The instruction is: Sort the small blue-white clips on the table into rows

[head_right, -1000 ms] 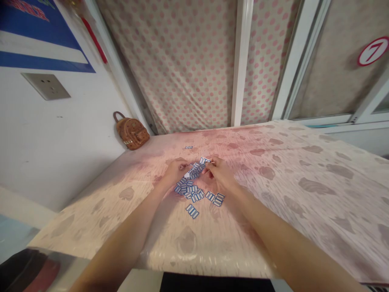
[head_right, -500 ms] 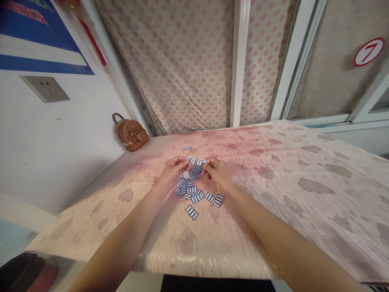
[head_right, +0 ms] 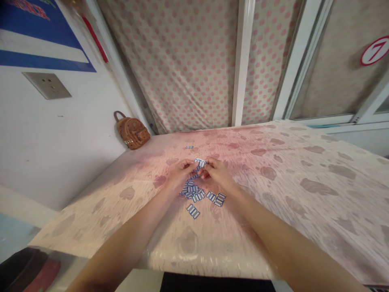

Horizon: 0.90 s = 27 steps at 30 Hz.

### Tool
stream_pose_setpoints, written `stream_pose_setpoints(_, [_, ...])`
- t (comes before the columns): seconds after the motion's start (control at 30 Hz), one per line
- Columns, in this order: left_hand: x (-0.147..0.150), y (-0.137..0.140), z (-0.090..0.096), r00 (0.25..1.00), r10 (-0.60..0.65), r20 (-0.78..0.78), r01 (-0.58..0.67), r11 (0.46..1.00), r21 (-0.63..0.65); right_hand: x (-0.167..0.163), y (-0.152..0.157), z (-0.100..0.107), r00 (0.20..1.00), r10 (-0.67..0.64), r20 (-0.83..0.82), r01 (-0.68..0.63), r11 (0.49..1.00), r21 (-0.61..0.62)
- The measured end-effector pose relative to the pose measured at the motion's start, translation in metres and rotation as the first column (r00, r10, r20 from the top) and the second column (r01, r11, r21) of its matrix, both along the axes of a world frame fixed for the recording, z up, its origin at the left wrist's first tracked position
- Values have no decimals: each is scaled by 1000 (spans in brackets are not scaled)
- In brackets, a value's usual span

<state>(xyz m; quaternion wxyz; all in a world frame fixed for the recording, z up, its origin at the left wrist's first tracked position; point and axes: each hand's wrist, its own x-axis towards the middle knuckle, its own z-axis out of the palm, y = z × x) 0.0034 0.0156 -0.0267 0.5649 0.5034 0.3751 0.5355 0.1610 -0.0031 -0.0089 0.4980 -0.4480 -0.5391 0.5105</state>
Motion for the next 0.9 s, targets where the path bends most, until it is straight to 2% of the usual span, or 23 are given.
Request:
stream_pose_setpoints(0.1, [1,1,-1,998,29,-62,-25,998,54,0,0,0,1000,22,1,-22,1000,5])
stream_pose_setpoints(0.2, [1,2,-1,995,54,-82,-50,997,54,1,1,-1,999,35,-1,-35,999,26])
stream_pose_setpoints(0.37, [0,2,-2,994,-3,-108,10,998,69,-1,1,0,999,44,10,-44,999,18])
stream_pose_setpoints(0.5, [0,1,-2,991,22,-130,-10,996,88,-2,-1,2,1000,4,-27,-4,1000,-1])
stream_pose_setpoints(0.67, [-10,8,6,966,29,-256,16,985,169,2,1,0,998,7,64,-14,995,95])
stream_pose_setpoints(0.77, [-31,18,12,916,78,-393,20,971,239,6,4,-2,995,-67,73,58,990,129])
stream_pose_setpoints(0.83, [-49,26,14,839,112,-532,12,974,224,9,6,-2,992,-99,71,89,987,134])
stream_pose_setpoints(0.9, [-62,31,12,756,89,-648,40,982,182,10,7,-2,992,-104,75,93,986,137])
